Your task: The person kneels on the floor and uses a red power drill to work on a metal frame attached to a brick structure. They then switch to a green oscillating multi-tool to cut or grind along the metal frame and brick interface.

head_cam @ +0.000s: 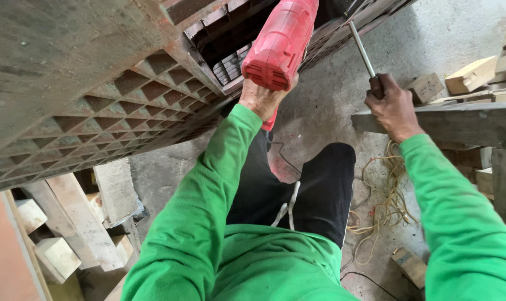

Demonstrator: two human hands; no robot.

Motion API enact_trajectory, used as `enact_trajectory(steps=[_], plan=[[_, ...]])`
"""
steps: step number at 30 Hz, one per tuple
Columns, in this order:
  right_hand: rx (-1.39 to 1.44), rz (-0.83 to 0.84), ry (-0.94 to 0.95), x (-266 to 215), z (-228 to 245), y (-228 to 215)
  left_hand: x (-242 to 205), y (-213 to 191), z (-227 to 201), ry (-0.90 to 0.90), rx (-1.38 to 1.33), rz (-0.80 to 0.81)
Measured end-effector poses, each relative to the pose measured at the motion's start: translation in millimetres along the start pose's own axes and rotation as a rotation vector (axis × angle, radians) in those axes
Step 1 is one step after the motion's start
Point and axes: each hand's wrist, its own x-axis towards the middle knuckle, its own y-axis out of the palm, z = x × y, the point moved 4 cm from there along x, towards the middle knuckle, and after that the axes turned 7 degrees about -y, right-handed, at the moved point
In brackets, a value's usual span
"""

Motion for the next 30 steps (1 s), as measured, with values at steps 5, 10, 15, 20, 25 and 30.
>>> enact_trajectory(steps=[5,10,15,20,25,30], plan=[[-0.066,-0.193,-0.258,-3,13,5,-1,4,-2,0.06,0.07,-0.014],[-0.223,-0.26,-0.267,0,13,10,-4,12,2,0.089,0.1,0.025],[-0.307,-0.276,-0.3,3,3,13,-6,14,13,-0.054,-0.14,0.153],[-0.309,-0.289,-0.382,2,-2,15,-12,11,17,-0.171,-0.384,0.166],[-0.299,-0.309,-0.37,6,-1,14,-11,11,15,0.012,-0.083,0.098],[-0.222,-0.285,-0.369,-1,6,13,-14,14,19,-0.105,-0.224,0.155]])
